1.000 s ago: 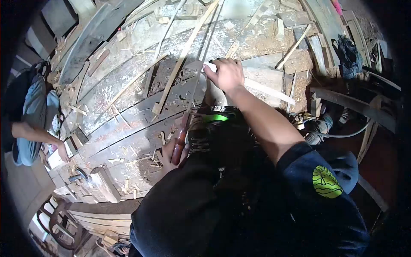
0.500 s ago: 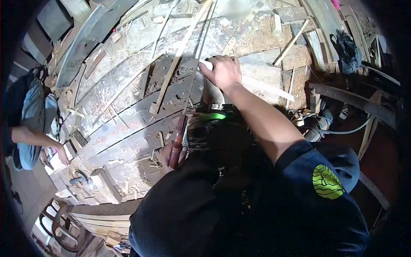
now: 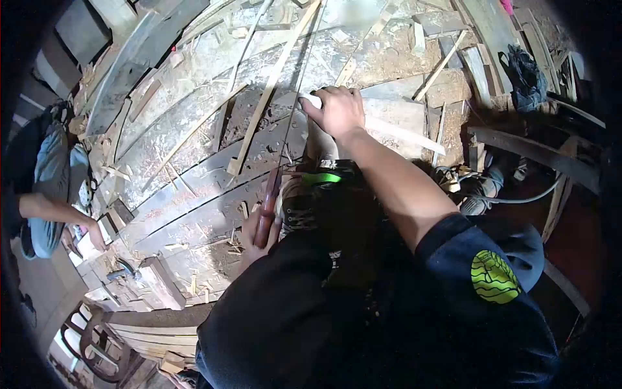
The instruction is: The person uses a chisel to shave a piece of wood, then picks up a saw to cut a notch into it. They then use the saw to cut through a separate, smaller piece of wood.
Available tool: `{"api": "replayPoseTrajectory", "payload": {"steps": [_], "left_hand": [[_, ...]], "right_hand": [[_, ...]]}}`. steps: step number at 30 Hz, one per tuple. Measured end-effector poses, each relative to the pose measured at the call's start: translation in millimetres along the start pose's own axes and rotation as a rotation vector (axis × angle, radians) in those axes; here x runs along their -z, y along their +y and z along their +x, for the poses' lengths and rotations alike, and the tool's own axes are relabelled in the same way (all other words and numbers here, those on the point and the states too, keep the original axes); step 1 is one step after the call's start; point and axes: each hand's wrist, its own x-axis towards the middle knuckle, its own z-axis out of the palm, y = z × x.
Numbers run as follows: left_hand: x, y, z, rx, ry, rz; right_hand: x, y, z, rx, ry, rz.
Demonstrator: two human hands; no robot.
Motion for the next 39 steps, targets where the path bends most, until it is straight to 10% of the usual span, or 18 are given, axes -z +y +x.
{"api": "replayPoseTrajectory", "payload": {"steps": [17, 22, 36, 39], "left_hand": [[-1.8, 7.1, 27.0, -0.246, -0.049, -0.111], [12.3, -58.0, -31.5, 0.039, -0.073, -0.162], [-1.0, 7.1, 31.8, -0.488, 0.093, 0.119], [11.5, -16.7, -22.3, 0.059, 0.000, -0.138]], "right_hand": [[-2.8, 3.0, 0.0, 0.033, 0.008, -0.062], [-2.8, 3.8, -1.0, 0.044, -0.002, -0.052], [-0.8, 1.8, 1.0, 0.028, -0.016, -0.032], [-1.9, 2.8, 1.5, 0.025, -0.017, -0.031]]}}
